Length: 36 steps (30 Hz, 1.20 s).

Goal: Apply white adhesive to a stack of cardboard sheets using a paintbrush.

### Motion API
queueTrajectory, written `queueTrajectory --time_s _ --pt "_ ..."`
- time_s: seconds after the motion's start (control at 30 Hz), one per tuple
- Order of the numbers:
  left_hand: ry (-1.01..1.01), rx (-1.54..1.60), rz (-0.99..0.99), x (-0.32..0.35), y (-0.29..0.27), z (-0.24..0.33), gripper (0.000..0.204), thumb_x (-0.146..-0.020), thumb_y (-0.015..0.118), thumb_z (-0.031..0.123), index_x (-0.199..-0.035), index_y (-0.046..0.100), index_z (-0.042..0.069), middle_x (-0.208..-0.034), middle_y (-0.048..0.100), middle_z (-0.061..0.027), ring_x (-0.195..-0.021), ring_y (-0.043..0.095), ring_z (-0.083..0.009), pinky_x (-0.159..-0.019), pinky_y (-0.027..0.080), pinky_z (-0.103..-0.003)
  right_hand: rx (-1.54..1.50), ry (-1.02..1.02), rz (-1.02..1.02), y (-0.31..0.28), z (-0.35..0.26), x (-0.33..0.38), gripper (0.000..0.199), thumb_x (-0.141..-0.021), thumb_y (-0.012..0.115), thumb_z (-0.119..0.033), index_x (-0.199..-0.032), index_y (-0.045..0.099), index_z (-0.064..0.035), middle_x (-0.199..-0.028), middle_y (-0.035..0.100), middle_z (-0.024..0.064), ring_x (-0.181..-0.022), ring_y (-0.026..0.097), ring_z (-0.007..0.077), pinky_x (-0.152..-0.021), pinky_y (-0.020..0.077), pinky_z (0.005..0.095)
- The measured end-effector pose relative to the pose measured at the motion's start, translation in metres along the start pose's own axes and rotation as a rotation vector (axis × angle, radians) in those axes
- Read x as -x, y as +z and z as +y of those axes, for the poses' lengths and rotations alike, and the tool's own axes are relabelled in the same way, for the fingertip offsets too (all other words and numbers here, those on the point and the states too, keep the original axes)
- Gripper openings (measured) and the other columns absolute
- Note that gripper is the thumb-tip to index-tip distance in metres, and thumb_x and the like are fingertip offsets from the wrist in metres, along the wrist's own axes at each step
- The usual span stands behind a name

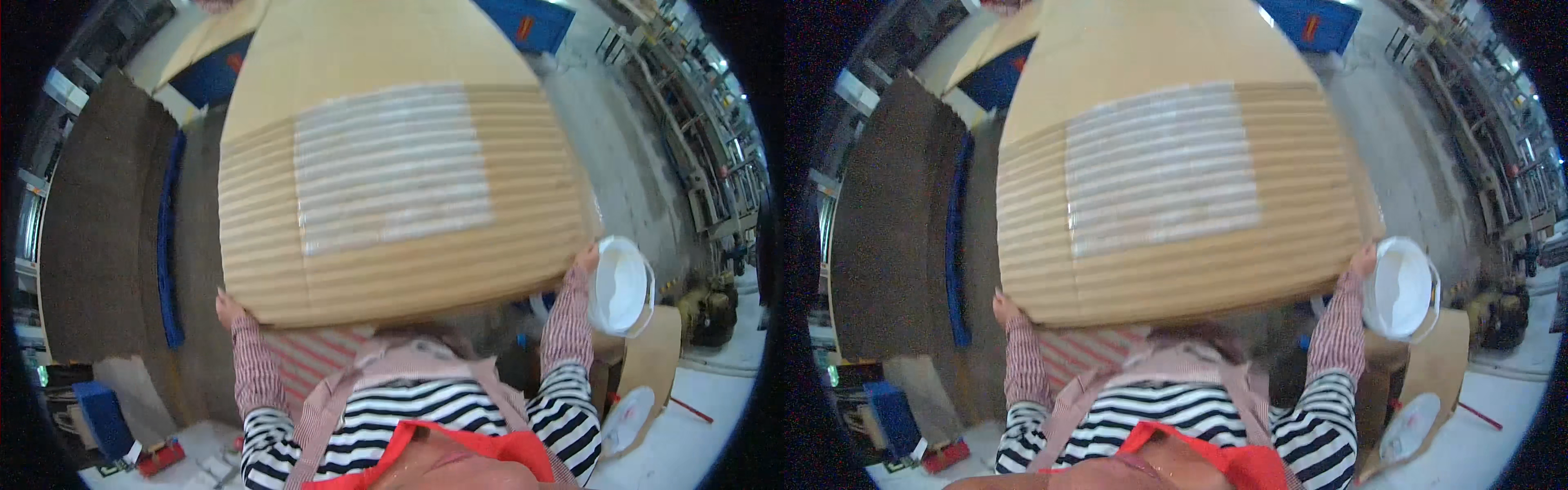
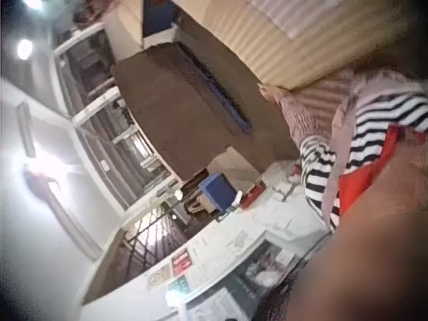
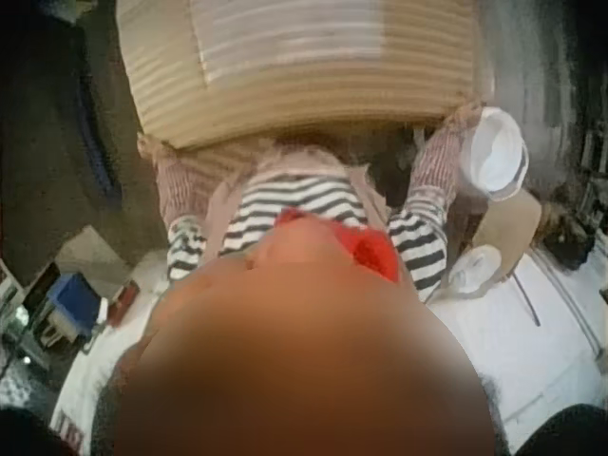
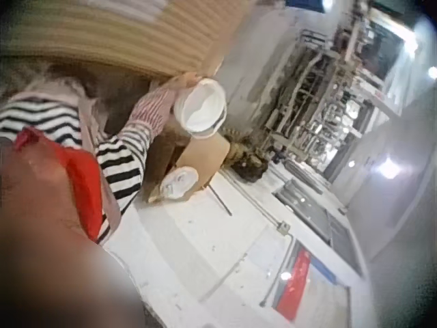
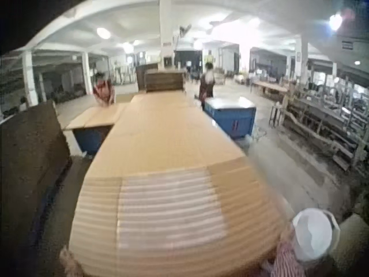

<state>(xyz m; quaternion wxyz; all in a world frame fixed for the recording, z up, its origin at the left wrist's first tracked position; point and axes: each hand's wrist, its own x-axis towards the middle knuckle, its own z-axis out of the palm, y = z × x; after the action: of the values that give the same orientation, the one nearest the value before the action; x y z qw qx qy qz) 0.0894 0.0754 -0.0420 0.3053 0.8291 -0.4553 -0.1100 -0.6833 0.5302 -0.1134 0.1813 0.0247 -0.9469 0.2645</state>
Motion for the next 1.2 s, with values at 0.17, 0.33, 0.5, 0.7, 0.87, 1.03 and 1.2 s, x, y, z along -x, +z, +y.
queueTrajectory --time_s 0.17,0.33,0.5,0.7,0.87,1.03,1.2 --pt "0.324 0.091 -0.101 -0.042 -0.003 -0.025 0.046 -0.092 0.048 0.038 -0.081 0.061 -0.005 -0.075 0.063 -0.0145 -0.065 0.055 -0.0216 -0.064 0.044 -0.036 -0.241 -0.19 0.049 -0.004 0.014 -0.029 0.039 -0.087 0.053 -0.033 -0.085 0.063 0.0042 -0.075 0.063 0.0212 -0.068 0.058 0.0348 -0.062 0.0428 0.0414" --pt "0.251 0.326 0.113 -0.029 0.045 -0.039 0.045 -0.091 0.052 0.037 -0.074 0.06 -0.004 -0.066 0.061 -0.0131 -0.057 0.052 -0.0198 -0.056 0.04 -0.038 -0.186 -0.092 0.004 0.018 0.021 -0.022 0.036 -0.085 0.056 -0.032 -0.08 0.062 0.0034 -0.074 0.062 0.02 -0.068 0.059 0.0331 -0.061 0.0431 0.0407" --pt "0.244 -0.033 0.178 -0.012 0.04 -0.019 0.044 -0.09 0.051 0.039 -0.074 0.064 0.0 -0.065 0.061 -0.0134 -0.057 0.054 -0.0289 -0.055 0.041 -0.041 -0.075 -0.068 0.107 0.019 0.001 -0.007 0.033 -0.084 0.053 -0.032 -0.084 0.064 -0.0015 -0.079 0.063 0.0196 -0.074 0.061 0.036 -0.064 0.0453 0.0444" --pt "0.239 -0.188 0.123 -0.012 0.036 -0.007 0.044 -0.091 0.044 0.04 -0.084 0.064 0.001 -0.085 0.065 -0.0182 -0.076 0.06 -0.038 -0.065 0.044 -0.046 0.141 0.104 0.052 0.011 -0.03 -0.005 0.032 -0.086 0.044 -0.032 -0.095 0.065 -0.0091 -0.092 0.064 0.0203 -0.086 0.06 0.0396 -0.072 0.047 0.0477" --pt "0.241 -0.035 0.07 -0.018 0.022 -0.012 0.045 -0.091 0.044 0.039 -0.091 0.065 0.0 -0.09 0.065 -0.0192 -0.078 0.061 -0.037 -0.068 0.046 -0.044 0.101 0.062 -0.049 0.001 -0.028 -0.011 0.033 -0.086 0.042 -0.033 -0.094 0.065 -0.0098 -0.094 0.063 0.0204 -0.089 0.059 0.0406 -0.074 0.0468 0.0486" --pt "0.189 0.228 -0.08 -0.027 0.013 -0.015 0.051 -0.09 0.049 0.042 -0.086 0.066 -0.005 -0.081 0.066 -0.0182 -0.071 0.061 -0.0294 -0.066 0.046 -0.04 -0.119 -0.058 0.1 -0.003 -0.015 -0.021 0.032 -0.084 0.048 -0.032 -0.092 0.064 -0.006 -0.087 0.063 0.0211 -0.084 0.059 0.0403 -0.071 0.0466 0.0465" --pt "0.145 0.093 0.0 -0.019 0.032 -0.016 0.047 -0.089 0.05 0.041 -0.085 0.067 -0.003 -0.079 0.067 -0.0168 -0.071 0.062 -0.0295 -0.063 0.046 -0.04 -0.074 -0.048 0.157 0.012 -0.019 -0.007 0.034 -0.086 0.049 -0.035 -0.094 0.064 -0.0061 -0.086 0.064 0.0193 -0.082 0.06 0.0396 -0.07 0.0459 0.0479"
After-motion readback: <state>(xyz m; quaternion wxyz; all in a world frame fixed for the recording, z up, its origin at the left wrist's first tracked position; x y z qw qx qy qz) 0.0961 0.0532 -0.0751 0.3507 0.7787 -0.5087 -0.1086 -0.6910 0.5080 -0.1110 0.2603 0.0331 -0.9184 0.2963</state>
